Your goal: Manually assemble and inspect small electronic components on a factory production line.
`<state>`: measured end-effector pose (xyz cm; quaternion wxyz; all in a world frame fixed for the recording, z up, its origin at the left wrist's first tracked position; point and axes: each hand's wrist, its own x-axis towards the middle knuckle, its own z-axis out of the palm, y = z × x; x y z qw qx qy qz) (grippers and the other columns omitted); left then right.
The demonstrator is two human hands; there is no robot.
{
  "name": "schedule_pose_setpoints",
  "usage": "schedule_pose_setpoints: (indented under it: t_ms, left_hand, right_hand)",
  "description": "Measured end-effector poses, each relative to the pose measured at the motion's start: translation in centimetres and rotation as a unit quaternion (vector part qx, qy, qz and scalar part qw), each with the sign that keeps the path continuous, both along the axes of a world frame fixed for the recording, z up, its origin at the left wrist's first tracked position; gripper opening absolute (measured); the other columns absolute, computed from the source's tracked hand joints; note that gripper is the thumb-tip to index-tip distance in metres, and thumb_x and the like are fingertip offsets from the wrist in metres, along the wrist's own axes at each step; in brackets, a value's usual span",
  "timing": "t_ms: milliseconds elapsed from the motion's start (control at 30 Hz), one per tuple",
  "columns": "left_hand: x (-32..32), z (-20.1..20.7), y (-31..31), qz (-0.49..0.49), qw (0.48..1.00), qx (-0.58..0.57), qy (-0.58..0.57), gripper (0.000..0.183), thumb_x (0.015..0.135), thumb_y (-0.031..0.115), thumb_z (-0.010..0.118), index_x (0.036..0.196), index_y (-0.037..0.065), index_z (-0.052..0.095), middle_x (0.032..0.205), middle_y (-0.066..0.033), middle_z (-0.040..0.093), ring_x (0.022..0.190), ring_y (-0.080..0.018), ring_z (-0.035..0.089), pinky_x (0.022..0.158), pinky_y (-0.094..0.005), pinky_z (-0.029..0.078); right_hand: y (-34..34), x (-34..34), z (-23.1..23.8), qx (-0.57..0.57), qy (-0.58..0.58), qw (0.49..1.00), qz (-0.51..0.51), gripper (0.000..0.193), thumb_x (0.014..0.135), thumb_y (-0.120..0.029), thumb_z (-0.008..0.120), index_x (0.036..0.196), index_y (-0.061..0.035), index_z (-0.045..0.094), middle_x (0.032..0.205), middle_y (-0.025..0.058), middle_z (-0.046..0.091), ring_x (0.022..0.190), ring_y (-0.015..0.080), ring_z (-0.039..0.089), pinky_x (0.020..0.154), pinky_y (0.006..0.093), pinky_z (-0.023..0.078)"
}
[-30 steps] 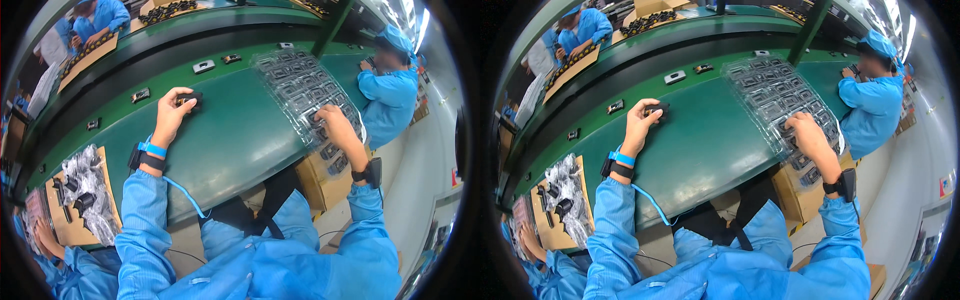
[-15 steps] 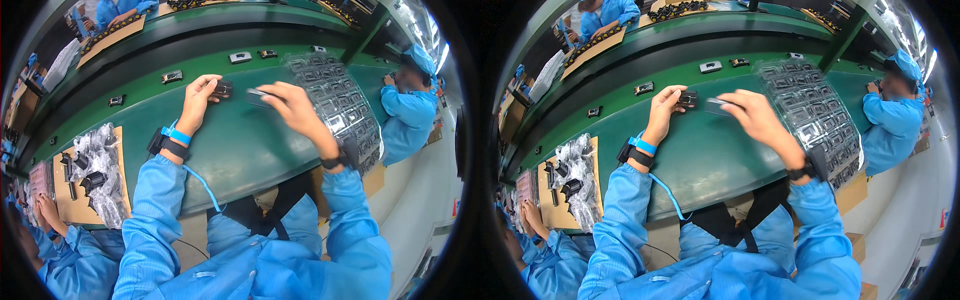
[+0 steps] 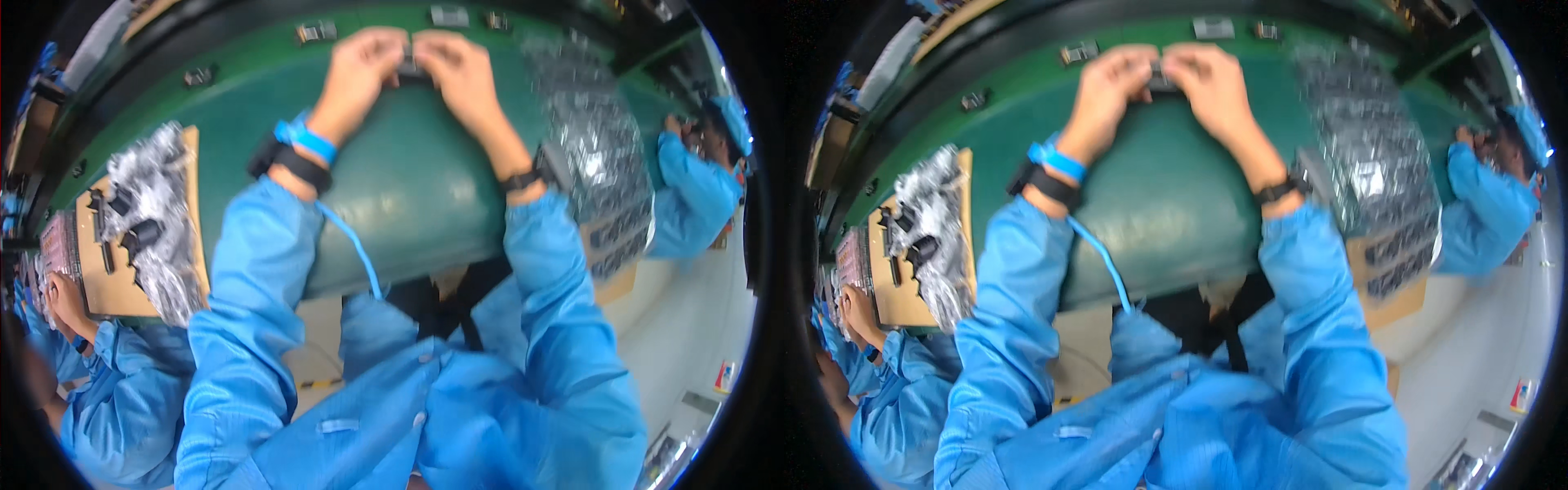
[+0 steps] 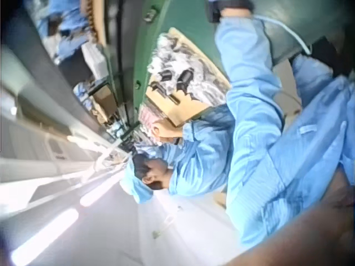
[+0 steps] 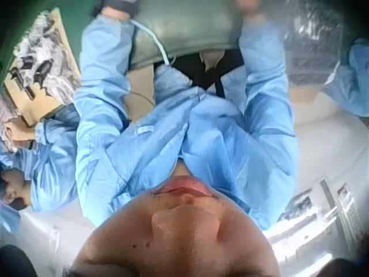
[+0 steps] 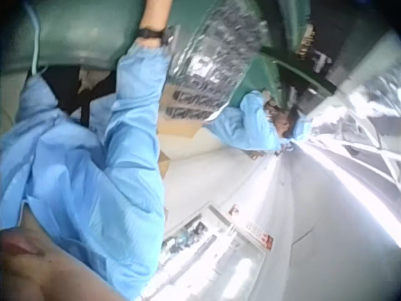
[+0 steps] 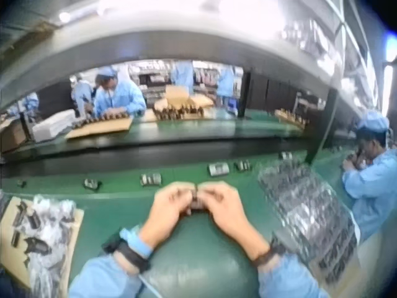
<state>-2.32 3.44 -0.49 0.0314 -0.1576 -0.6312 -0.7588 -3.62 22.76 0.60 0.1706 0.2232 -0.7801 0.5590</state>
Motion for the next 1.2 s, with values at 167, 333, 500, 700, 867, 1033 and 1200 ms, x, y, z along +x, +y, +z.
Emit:
schedule_pose_setpoints:
  t_ms: [167, 333, 500, 700, 867, 1033, 1200]
  left_hand:
    - [-0.3, 0.9, 0.4, 0.003, 1.000, -0.001, -0.002, 0.026, 0.105, 0.020, 0.064, 0.125, 0.003, 0.068, 0.106, -0.0029, 0.074, 0.089, -0.0115, 0.069, 0.075, -0.0243, 0.055]
    - [0.3, 0.9, 0.7, -0.005, 0.999, -0.006, -0.033, 0.026, 0.106, 0.021, 0.063, 0.125, 0.004, 0.069, 0.105, -0.0027, 0.073, 0.089, -0.0102, 0.069, 0.077, -0.0232, 0.054]
    - [0.6, 0.8, 0.1, -0.002, 1.000, -0.017, -0.010, 0.026, 0.104, 0.019, 0.066, 0.124, 0.004, 0.069, 0.104, -0.0020, 0.073, 0.089, -0.0100, 0.068, 0.077, -0.0237, 0.054]
    - [0.4, -0.2, 0.1, -0.005, 0.999, -0.041, -0.022, 0.030, 0.103, 0.018, 0.068, 0.129, 0.002, 0.069, 0.108, -0.0036, 0.073, 0.098, -0.0113, 0.069, 0.086, -0.0275, 0.057]
    - [0.9, 0.8, -0.1, -0.026, 0.998, -0.021, -0.058, 0.030, 0.104, 0.018, 0.066, 0.130, 0.003, 0.069, 0.108, -0.0031, 0.073, 0.100, -0.0108, 0.069, 0.088, -0.0279, 0.057]
    - [0.7, 0.9, -0.1, -0.029, 0.997, -0.010, -0.066, 0.030, 0.104, 0.017, 0.065, 0.130, 0.003, 0.068, 0.111, -0.0037, 0.073, 0.102, -0.0115, 0.069, 0.089, -0.0286, 0.057]
    - [0.3, 0.9, -0.2, -0.018, 0.998, -0.019, -0.060, 0.031, 0.104, 0.015, 0.065, 0.132, 0.003, 0.066, 0.112, -0.0041, 0.075, 0.104, -0.0116, 0.069, 0.090, -0.0293, 0.057]
  right_hand:
    - [-0.3, 0.2, 0.1, -0.073, -0.050, 0.995, 0.038, 0.017, 0.101, -0.010, 0.068, 0.108, 0.0043, 0.074, 0.080, -0.0014, 0.067, 0.064, 0.0053, 0.055, 0.056, 0.0229, 0.044]
    - [0.1, 0.0, -1.1, -0.100, -0.037, 0.993, 0.041, 0.014, 0.099, -0.007, 0.068, 0.105, 0.0044, 0.074, 0.084, 0.0007, 0.070, 0.067, 0.0070, 0.058, 0.058, 0.0244, 0.046]
    - [-0.1, 0.4, -1.0, -0.090, 0.035, 0.994, 0.054, 0.012, 0.098, -0.007, 0.070, 0.099, 0.0045, 0.074, 0.082, 0.0015, 0.070, 0.067, 0.0075, 0.059, 0.060, 0.0249, 0.047]
    - [0.4, 1.8, -0.3, -0.083, -0.105, 0.991, 0.017, 0.014, 0.097, -0.012, 0.074, 0.104, 0.0005, 0.077, 0.081, 0.0001, 0.072, 0.067, 0.0063, 0.058, 0.059, 0.0245, 0.046]
    - [0.3, 2.0, 0.0, -0.116, -0.132, 0.984, 0.025, 0.013, 0.097, -0.007, 0.073, 0.105, 0.0031, 0.075, 0.085, 0.0023, 0.074, 0.072, 0.0050, 0.061, 0.063, 0.0223, 0.048]
    - [0.2, 1.6, 0.2, -0.113, -0.121, 0.986, 0.011, 0.013, 0.097, -0.007, 0.072, 0.105, 0.0027, 0.075, 0.086, 0.0026, 0.074, 0.074, 0.0056, 0.063, 0.066, 0.0227, 0.050]
    - [0.2, 1.5, 0.4, -0.109, -0.147, 0.983, 0.011, 0.015, 0.097, -0.007, 0.071, 0.109, 0.0001, 0.076, 0.086, 0.0018, 0.073, 0.073, 0.0067, 0.062, 0.066, 0.0239, 0.051]
